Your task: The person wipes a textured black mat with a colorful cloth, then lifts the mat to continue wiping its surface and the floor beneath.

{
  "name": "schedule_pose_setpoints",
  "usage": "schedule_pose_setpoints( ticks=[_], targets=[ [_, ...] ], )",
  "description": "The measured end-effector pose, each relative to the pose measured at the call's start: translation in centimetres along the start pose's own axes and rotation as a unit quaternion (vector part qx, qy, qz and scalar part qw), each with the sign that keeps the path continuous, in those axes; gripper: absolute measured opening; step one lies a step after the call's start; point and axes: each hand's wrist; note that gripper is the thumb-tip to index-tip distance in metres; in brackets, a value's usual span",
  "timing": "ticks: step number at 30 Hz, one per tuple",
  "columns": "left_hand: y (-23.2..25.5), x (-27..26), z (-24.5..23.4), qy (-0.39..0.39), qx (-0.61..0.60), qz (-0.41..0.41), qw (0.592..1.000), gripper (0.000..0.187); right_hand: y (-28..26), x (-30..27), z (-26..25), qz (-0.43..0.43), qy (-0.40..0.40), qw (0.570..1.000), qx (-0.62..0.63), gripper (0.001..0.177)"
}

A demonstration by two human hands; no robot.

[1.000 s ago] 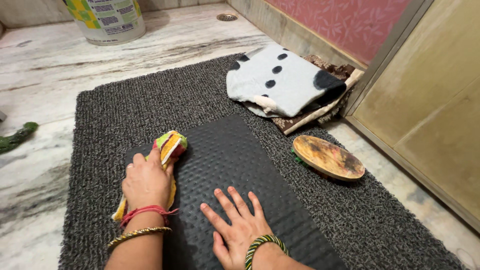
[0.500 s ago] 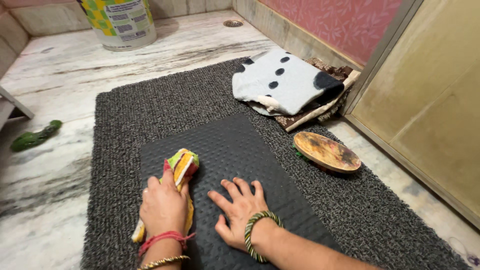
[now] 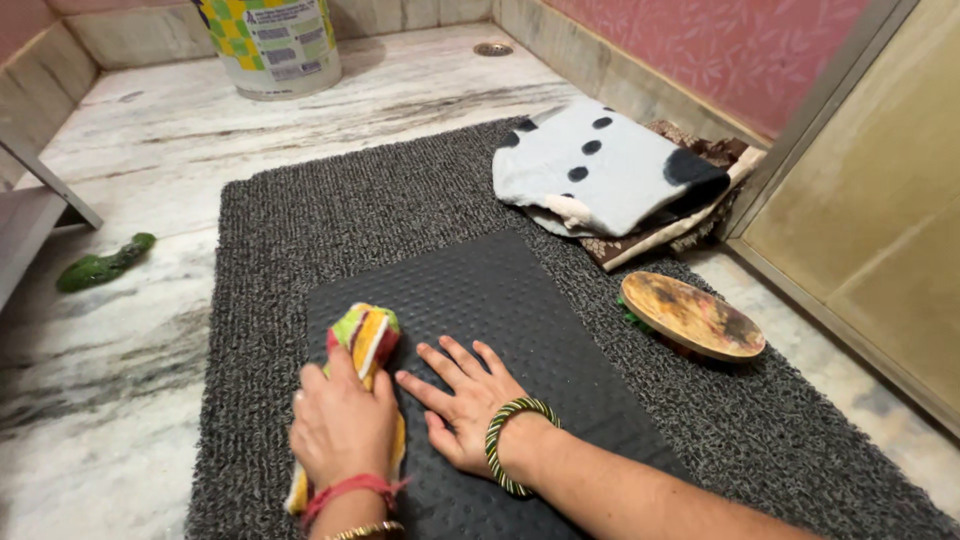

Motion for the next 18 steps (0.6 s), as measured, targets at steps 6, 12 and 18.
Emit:
schedule_pose_setpoints(
  ticks=[6,12,18],
  targets=[
    [-1.2,3.6,1.5,0.039,0.036,0.03,0.998,0.044,-0.3,-0.1,-0.8,0.005,-0.016,1.0,0.013,0.06],
    [-1.8,7.7,2.8,0.057,0.074,0.037,0.995,0.045,-0.2,-0.1,-0.9,-0.002,-0.009,1.0,0.021,0.06],
    [-1.7,11.1,3.8,0.048,0.119,0.061,0.99,0.044,0.3,-0.2,0.0,-0.012,0.018,0.999,0.033,0.062]
  ],
)
Point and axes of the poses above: each hand's wrist, its own x-axis towards the middle knuckle, its own z-axis out of the palm, y = z × x, and after that the axes turned 3 degrees about z, right-handed
